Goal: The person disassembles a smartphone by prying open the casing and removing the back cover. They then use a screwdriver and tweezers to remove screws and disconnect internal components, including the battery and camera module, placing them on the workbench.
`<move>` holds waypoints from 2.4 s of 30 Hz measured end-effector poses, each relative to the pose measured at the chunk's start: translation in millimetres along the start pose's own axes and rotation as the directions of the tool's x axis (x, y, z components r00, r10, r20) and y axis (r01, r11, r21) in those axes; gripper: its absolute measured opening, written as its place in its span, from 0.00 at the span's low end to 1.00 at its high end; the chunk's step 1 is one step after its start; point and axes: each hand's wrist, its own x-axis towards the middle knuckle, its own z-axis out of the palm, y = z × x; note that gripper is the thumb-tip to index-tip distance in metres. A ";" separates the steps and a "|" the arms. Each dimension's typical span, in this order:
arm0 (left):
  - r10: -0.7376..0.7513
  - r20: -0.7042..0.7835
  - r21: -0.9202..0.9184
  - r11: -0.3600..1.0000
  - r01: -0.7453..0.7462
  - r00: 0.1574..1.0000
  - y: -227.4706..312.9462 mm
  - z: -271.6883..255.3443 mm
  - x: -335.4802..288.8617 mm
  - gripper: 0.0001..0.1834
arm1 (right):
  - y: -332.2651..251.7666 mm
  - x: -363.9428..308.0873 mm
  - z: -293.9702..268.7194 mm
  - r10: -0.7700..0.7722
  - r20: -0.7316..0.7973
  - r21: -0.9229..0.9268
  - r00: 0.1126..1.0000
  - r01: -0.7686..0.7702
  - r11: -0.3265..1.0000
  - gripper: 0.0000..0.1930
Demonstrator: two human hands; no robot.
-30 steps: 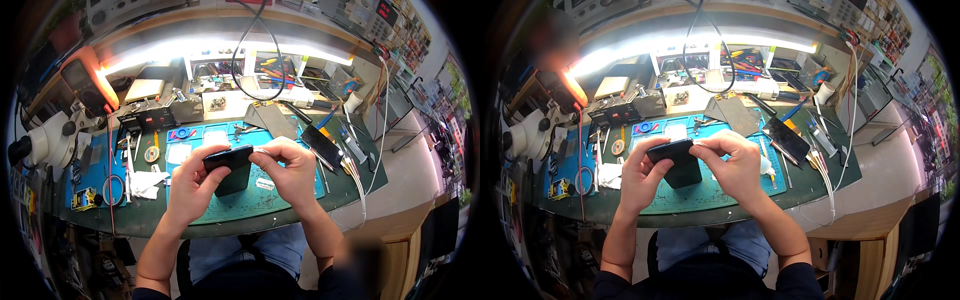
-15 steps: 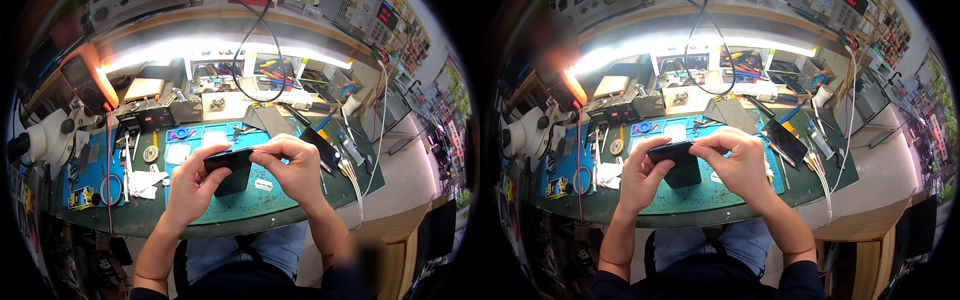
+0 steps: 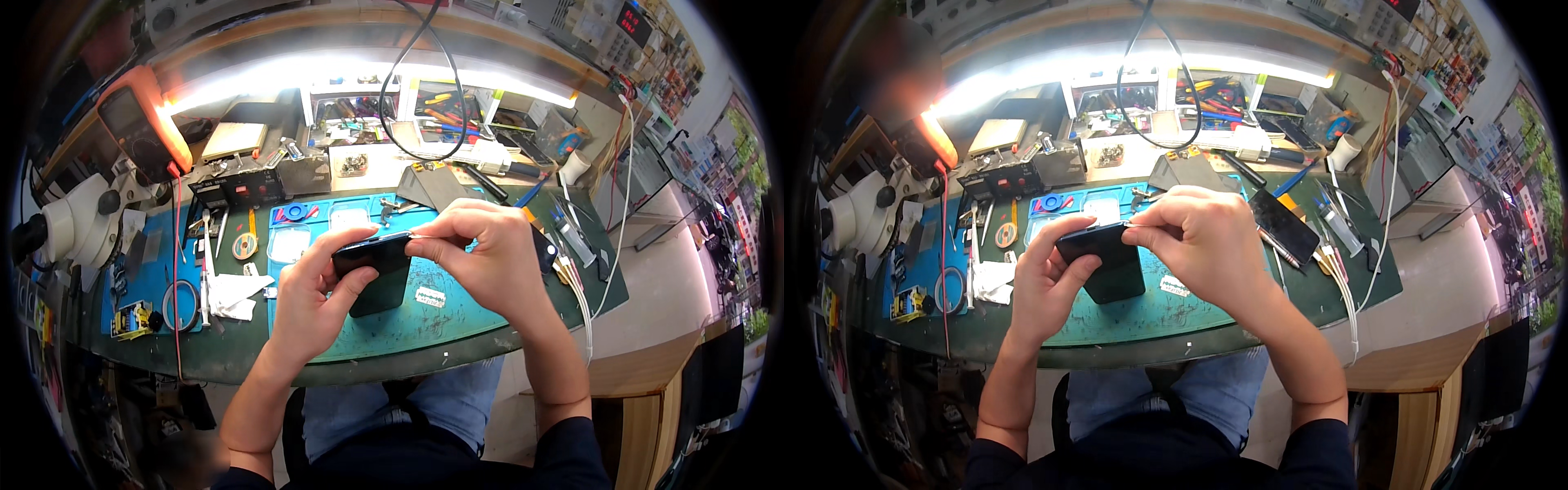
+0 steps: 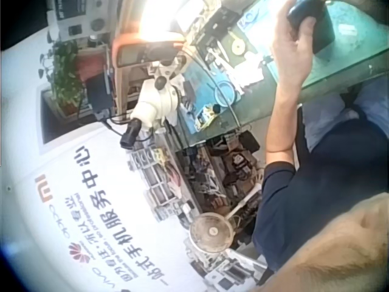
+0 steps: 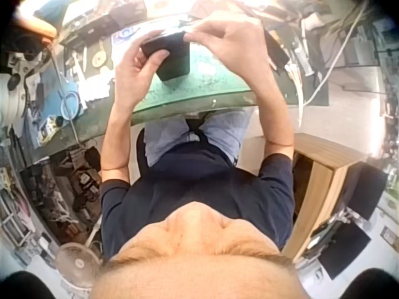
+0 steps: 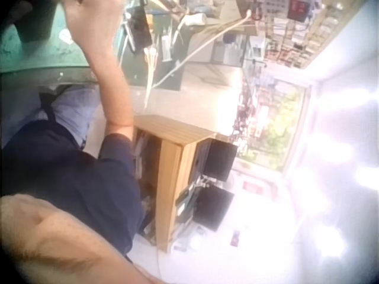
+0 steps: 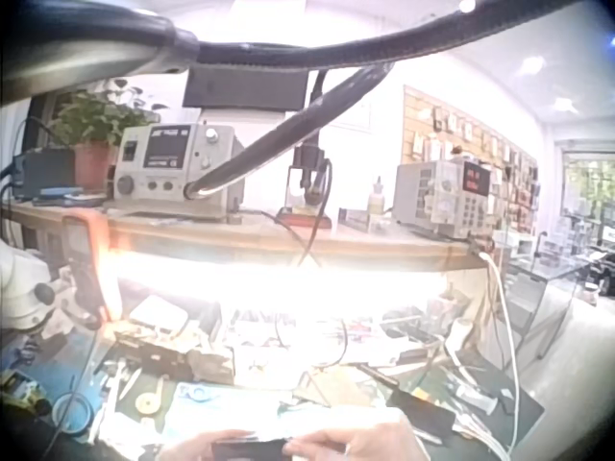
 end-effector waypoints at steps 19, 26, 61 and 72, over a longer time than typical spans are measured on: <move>0.242 -0.362 0.270 0.951 -0.147 0.900 -33.9 68.2 -9.8 0.56 | -12.5 8.3 -15.5 0.121 0.153 -0.085 0.981 -0.109 0.990 0.09; 0.355 -0.354 0.610 0.789 -0.074 0.865 -21.4 60.3 5.6 0.64 | 2.4 -0.7 -28.3 0.200 0.188 0.023 0.962 -0.208 0.978 0.13; -0.348 0.488 0.657 0.750 -0.075 0.801 -7.4 -17.2 2.3 0.52 | 72.0 -71.0 10.7 0.431 0.214 0.594 0.876 -0.467 0.654 0.30; -0.259 0.451 0.645 0.756 -0.112 0.854 -12.2 -23.9 1.2 0.54 | 130.2 -86.1 -34.3 0.329 0.253 0.961 0.910 -0.198 -0.191 0.27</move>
